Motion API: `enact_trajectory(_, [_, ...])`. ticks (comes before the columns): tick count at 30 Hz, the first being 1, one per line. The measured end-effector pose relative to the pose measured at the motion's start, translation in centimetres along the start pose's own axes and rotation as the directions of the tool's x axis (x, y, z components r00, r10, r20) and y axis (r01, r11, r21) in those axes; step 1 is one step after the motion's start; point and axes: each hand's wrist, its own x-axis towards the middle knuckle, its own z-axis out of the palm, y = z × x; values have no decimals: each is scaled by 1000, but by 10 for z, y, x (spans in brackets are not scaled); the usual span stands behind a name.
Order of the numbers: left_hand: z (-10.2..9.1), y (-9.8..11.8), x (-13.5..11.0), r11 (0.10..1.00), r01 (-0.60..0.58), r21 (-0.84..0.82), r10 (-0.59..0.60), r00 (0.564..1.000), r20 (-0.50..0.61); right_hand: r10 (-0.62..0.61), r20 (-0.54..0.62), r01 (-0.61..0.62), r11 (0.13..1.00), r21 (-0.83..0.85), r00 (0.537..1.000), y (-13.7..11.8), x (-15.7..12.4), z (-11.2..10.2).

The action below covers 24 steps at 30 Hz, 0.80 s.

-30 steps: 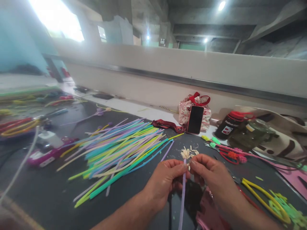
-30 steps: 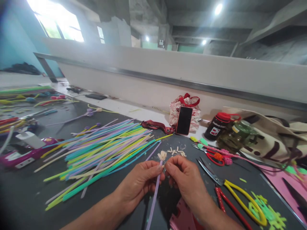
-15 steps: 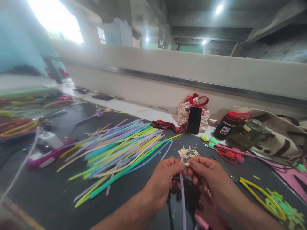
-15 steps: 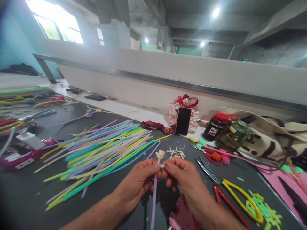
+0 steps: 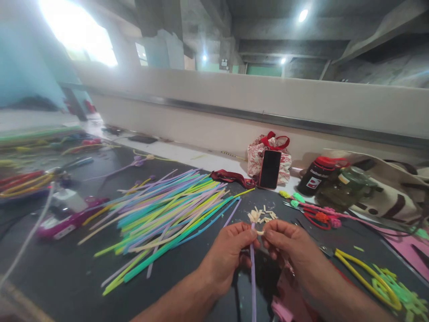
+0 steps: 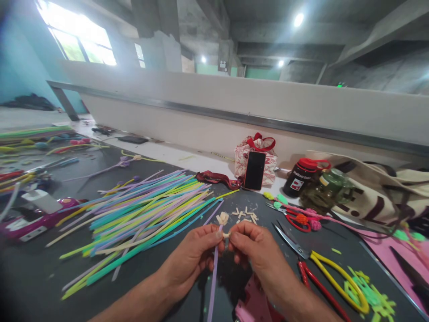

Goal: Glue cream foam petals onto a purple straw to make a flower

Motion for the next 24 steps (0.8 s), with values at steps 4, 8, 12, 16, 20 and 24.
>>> enact_trajectory(4, [0,-2,-1,1000,1,11,-1,999,39,60,80,-68,993,100,995,2,0,-1])
enact_trajectory(8, [-2,-4,1,999,32,15,-33,999,38,3,-4,-4,995,-95,1000,0,4,-10])
enact_trajectory(12, [-5,-4,3,997,57,43,-58,998,16,-251,97,268,864,-426,963,-18,3,-27])
enact_trajectory(16, [-5,-4,2,993,83,82,-83,997,3,-378,257,455,696,-555,890,-34,0,-36])
enact_trajectory(20, [-3,-5,2,990,90,109,-90,996,2,-388,291,481,616,-624,875,-34,-1,-34])
enact_trajectory(24, [-3,-6,2,989,92,114,-95,995,20,-398,284,482,597,-642,872,-29,-3,-28])
